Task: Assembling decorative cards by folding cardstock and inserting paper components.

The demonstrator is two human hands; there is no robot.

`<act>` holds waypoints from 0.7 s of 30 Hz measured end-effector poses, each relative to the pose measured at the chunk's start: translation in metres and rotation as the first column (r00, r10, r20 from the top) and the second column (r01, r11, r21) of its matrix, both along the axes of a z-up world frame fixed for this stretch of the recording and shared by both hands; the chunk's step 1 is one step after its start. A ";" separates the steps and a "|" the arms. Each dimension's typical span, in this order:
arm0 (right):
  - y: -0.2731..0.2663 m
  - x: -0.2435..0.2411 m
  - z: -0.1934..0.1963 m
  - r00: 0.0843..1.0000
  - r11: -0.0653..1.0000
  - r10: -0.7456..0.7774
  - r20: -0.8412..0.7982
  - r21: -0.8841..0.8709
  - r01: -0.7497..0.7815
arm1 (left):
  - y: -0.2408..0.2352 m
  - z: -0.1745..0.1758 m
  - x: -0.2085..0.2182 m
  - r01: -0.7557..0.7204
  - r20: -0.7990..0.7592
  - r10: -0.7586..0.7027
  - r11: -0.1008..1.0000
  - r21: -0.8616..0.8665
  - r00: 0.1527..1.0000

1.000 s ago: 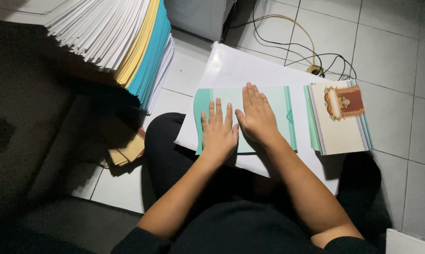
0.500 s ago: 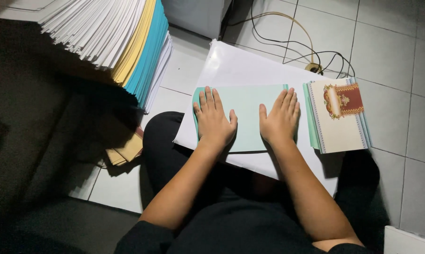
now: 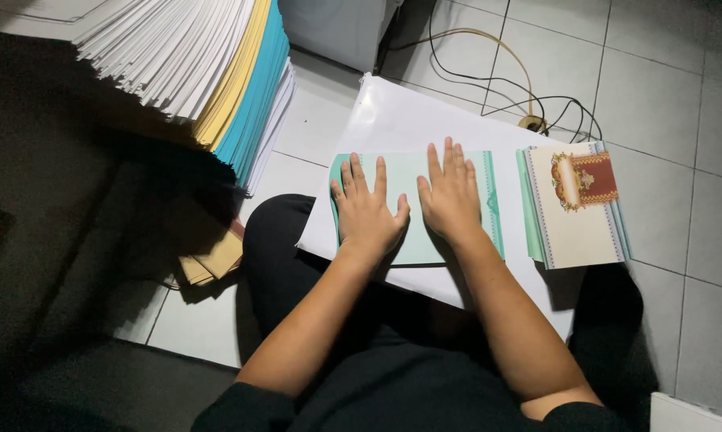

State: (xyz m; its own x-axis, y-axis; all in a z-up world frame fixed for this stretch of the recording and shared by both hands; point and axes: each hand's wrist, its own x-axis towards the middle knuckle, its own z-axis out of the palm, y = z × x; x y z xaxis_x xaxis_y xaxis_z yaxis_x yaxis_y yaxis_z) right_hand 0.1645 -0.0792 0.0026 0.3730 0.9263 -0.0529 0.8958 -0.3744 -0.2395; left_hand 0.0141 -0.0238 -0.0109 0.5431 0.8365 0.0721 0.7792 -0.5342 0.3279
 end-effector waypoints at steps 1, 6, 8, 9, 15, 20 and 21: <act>-0.004 0.004 0.000 0.998 0.998 -0.061 0.002 -0.022 0.061 | 0.000 0.000 -0.001 -0.003 0.019 0.003 1.000 -0.007 1.000; -0.026 0.024 -0.006 0.978 0.977 -0.207 -0.002 -0.045 0.207 | -0.001 0.004 -0.003 -0.006 0.041 0.007 1.000 -0.013 0.999; -0.033 0.022 -0.011 0.978 0.978 -0.205 0.028 -0.024 0.206 | -0.002 0.003 -0.002 -0.007 0.046 0.009 1.000 -0.030 0.999; -0.030 0.012 -0.010 0.978 0.978 -0.208 0.029 -0.025 0.208 | -0.002 0.004 -0.002 -0.005 0.047 0.007 0.999 -0.032 0.999; -0.010 -0.012 -0.022 0.990 0.989 0.140 0.018 0.047 -0.141 | -0.001 0.001 -0.001 -0.003 0.001 0.003 1.000 -0.015 1.000; -0.017 0.007 -0.008 0.999 1.000 0.015 0.039 0.024 -0.016 | -0.001 0.009 -0.001 -0.011 -0.012 0.010 0.999 -0.049 1.000; -0.025 0.008 -0.006 0.999 1.000 0.013 0.039 0.023 -0.014 | -0.001 0.009 -0.001 -0.008 -0.012 0.008 0.999 -0.050 1.000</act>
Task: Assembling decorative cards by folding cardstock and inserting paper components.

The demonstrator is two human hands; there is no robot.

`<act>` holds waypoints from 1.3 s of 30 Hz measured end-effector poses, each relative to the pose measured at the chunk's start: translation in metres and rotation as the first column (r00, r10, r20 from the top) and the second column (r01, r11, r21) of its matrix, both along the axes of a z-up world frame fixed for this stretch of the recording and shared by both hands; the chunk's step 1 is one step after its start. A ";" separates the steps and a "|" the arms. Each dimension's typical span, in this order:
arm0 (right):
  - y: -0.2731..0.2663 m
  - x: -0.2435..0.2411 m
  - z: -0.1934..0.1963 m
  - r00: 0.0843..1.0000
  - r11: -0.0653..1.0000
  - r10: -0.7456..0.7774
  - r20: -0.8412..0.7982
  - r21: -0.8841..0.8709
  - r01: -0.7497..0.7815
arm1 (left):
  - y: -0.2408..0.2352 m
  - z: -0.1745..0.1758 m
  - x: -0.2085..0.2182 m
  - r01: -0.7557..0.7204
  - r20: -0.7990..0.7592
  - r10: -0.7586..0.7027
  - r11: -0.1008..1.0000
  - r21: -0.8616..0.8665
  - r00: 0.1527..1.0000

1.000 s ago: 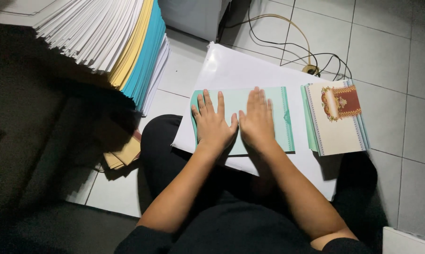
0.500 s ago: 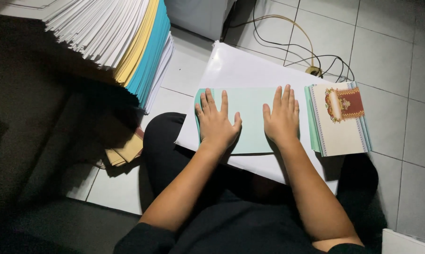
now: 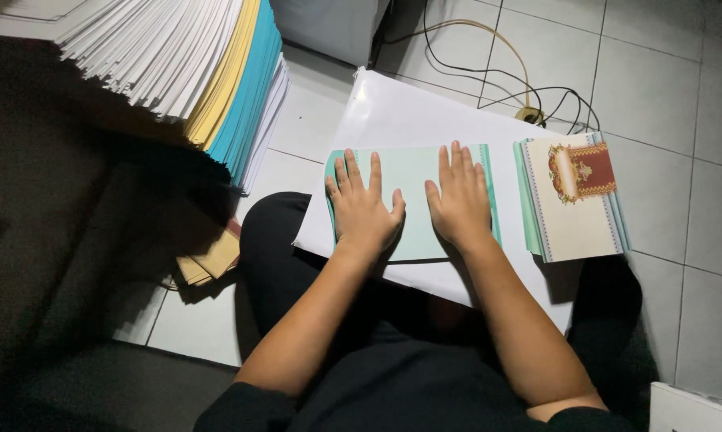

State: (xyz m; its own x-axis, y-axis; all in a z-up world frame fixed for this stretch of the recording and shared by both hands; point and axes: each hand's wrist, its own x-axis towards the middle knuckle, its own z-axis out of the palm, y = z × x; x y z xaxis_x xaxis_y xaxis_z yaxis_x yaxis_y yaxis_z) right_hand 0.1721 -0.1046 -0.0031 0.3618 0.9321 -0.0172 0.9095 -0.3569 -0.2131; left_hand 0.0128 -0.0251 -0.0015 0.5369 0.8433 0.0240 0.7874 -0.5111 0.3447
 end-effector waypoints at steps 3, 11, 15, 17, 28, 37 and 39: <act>-0.023 -0.001 0.006 0.993 0.992 -0.122 0.004 -0.044 0.122 | 0.001 0.000 0.000 -0.002 0.008 0.002 1.000 -0.014 1.000; -0.041 -0.008 0.012 0.985 0.983 -0.173 -0.007 -0.065 0.172 | -0.037 -0.017 0.009 0.184 0.066 -0.189 0.979 0.083 0.980; -0.043 -0.002 0.000 0.989 0.989 -0.146 -0.012 0.001 0.146 | -0.063 -0.030 0.030 0.291 0.009 -0.297 0.940 0.178 0.955; -0.045 -0.001 0.000 0.989 0.989 -0.145 -0.017 -0.006 0.145 | -0.048 -0.023 0.036 0.314 -0.077 -0.316 0.949 -0.039 0.946; -0.048 -0.003 0.009 0.987 0.987 -0.157 -0.038 0.018 0.158 | -0.010 -0.007 0.010 0.204 -0.035 -0.203 0.979 0.019 0.979; -0.059 0.004 -0.006 1.000 0.973 -0.016 -0.012 0.229 0.018 | -0.140 0.079 -0.061 0.922 0.558 -0.734 0.300 -0.245 0.387; -0.068 0.007 0.013 0.994 0.915 0.105 0.009 0.391 -0.100 | -0.140 0.073 -0.066 0.927 0.594 -0.739 0.113 -0.357 0.319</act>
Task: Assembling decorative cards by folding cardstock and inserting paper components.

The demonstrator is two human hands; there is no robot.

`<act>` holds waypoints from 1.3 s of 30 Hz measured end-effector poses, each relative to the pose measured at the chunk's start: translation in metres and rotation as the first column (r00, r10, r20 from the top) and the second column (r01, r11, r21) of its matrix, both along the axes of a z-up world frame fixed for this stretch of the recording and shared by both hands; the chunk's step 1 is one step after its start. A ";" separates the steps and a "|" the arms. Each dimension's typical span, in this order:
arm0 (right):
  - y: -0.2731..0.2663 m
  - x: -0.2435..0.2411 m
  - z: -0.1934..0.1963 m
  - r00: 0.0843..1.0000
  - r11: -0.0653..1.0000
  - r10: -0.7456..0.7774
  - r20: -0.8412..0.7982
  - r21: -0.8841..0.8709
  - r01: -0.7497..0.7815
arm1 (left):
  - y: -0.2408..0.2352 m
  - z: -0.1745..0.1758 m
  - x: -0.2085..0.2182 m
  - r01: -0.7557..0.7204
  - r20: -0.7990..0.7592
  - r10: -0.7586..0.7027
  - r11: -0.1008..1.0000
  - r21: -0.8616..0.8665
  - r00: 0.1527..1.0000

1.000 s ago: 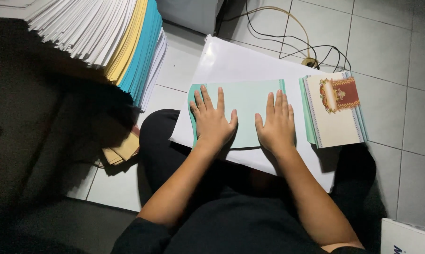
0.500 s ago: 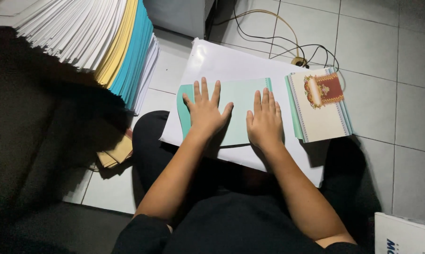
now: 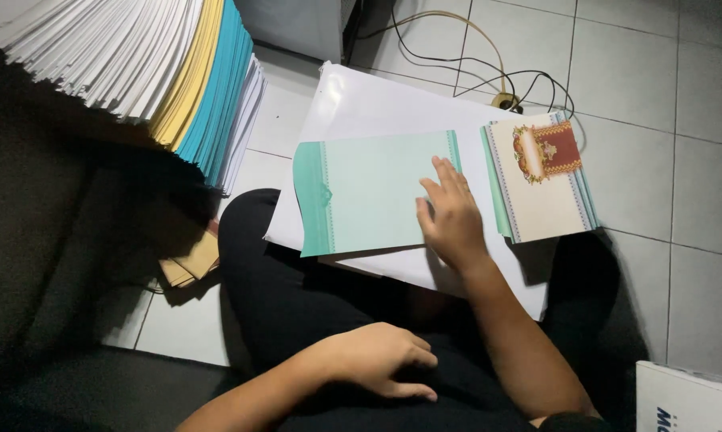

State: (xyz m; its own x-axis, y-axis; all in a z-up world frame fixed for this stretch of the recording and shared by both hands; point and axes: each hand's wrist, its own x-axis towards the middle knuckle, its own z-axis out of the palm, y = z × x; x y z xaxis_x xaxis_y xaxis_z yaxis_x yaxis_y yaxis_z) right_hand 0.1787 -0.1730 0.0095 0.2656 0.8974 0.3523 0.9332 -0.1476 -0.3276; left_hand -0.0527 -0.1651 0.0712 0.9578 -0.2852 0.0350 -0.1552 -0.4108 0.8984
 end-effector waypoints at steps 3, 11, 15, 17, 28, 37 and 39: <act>-0.025 0.013 0.039 0.995 0.989 -0.033 -0.098 0.139 0.047 | 0.006 -0.043 0.009 0.060 -0.058 -0.054 0.993 0.106 0.997; -0.042 0.023 0.099 0.893 0.894 -0.443 -0.078 -0.113 0.433 | 0.031 0.007 0.032 -0.271 0.015 0.275 0.934 0.234 0.961; -0.061 0.086 0.020 0.865 0.854 -0.500 -0.032 -0.187 0.486 | 0.064 -0.005 0.039 -0.326 -0.081 0.330 0.944 0.059 0.940; -0.066 0.093 0.021 0.874 0.866 -0.480 -0.071 -0.197 0.460 | 0.080 -0.022 0.038 -0.543 -0.107 0.537 0.839 -0.043 0.837; -0.080 0.044 0.094 0.899 0.889 -0.427 -0.098 0.135 0.437 | 0.096 -0.024 0.019 -0.837 -0.066 0.850 0.497 -0.229 0.522; -0.037 -0.007 0.044 0.400 0.941 0.068 -0.914 0.192 0.279 | 0.086 -0.025 0.022 -0.688 -0.165 0.805 0.358 -0.632 0.570; -0.026 -0.020 0.045 0.291 0.976 0.055 -0.955 0.113 0.188 | 0.084 -0.022 0.018 -0.664 -0.192 0.802 0.305 -0.683 0.566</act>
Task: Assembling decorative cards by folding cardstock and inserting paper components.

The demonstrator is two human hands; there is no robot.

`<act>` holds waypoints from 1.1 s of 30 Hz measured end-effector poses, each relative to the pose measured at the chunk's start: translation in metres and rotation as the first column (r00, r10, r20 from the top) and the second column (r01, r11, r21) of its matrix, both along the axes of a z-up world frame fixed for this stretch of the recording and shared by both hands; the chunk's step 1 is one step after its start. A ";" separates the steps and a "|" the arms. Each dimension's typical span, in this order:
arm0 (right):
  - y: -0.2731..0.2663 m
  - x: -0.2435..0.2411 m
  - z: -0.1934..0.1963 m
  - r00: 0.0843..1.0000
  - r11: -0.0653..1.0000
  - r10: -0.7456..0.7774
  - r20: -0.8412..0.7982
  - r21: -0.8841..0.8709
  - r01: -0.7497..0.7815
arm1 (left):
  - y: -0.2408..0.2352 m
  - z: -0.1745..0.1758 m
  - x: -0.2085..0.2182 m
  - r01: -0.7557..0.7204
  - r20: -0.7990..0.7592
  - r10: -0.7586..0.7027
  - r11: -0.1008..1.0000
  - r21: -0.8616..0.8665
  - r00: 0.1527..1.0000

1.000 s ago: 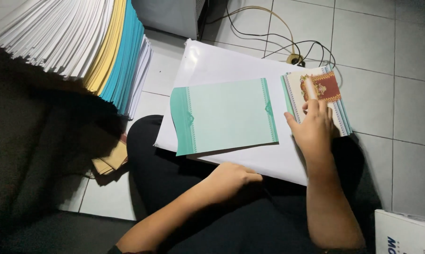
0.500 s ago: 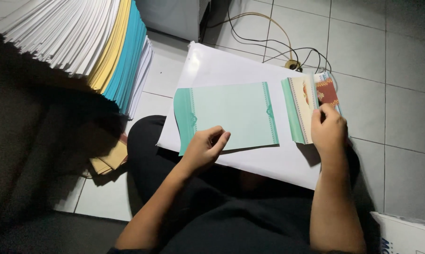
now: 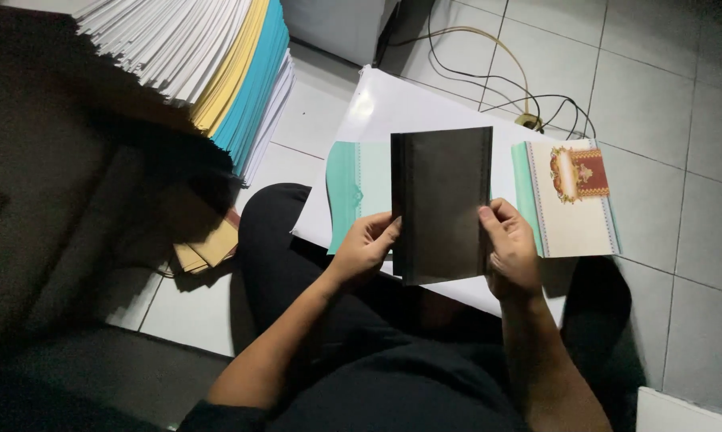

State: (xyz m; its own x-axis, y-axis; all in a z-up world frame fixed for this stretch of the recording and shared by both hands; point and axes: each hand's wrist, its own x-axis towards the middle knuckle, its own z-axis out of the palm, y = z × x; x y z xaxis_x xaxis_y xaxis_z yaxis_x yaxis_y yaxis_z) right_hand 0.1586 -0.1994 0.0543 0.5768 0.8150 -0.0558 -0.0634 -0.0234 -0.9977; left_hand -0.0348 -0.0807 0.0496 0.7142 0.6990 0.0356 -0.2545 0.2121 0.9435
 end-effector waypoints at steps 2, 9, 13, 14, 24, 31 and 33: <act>0.015 -0.013 0.003 0.998 0.998 -0.056 0.032 0.022 0.056 | 0.000 -0.008 -0.004 0.026 0.052 -0.024 0.999 -0.048 0.998; 0.015 -0.037 0.042 0.884 0.849 0.451 0.125 -0.363 -0.383 | 0.005 -0.054 0.007 0.026 -0.047 -0.028 0.999 -0.047 0.999; 0.009 -0.013 0.026 0.919 0.873 0.393 -0.010 -0.310 -0.377 | 0.014 -0.040 0.005 -0.001 -0.057 -0.002 0.999 -0.053 0.998; 0.007 -0.004 0.016 0.958 0.918 0.287 -0.006 -0.284 -0.277 | 0.018 -0.038 0.005 -0.028 -0.055 0.026 0.999 -0.045 0.998; 0.002 0.057 -0.024 0.794 0.727 0.314 0.520 -0.670 0.151 | 0.061 -0.063 -0.017 -0.095 -0.524 0.308 0.914 0.395 0.794; 0.008 0.052 -0.025 0.806 0.705 0.301 0.509 -0.688 0.171 | 0.062 -0.055 -0.012 -0.017 -0.674 0.387 0.874 0.486 0.629; 0.008 0.053 -0.029 0.798 0.709 0.301 0.522 -0.682 0.179 | 0.064 -0.052 -0.011 -0.014 -0.685 0.392 0.873 0.488 0.614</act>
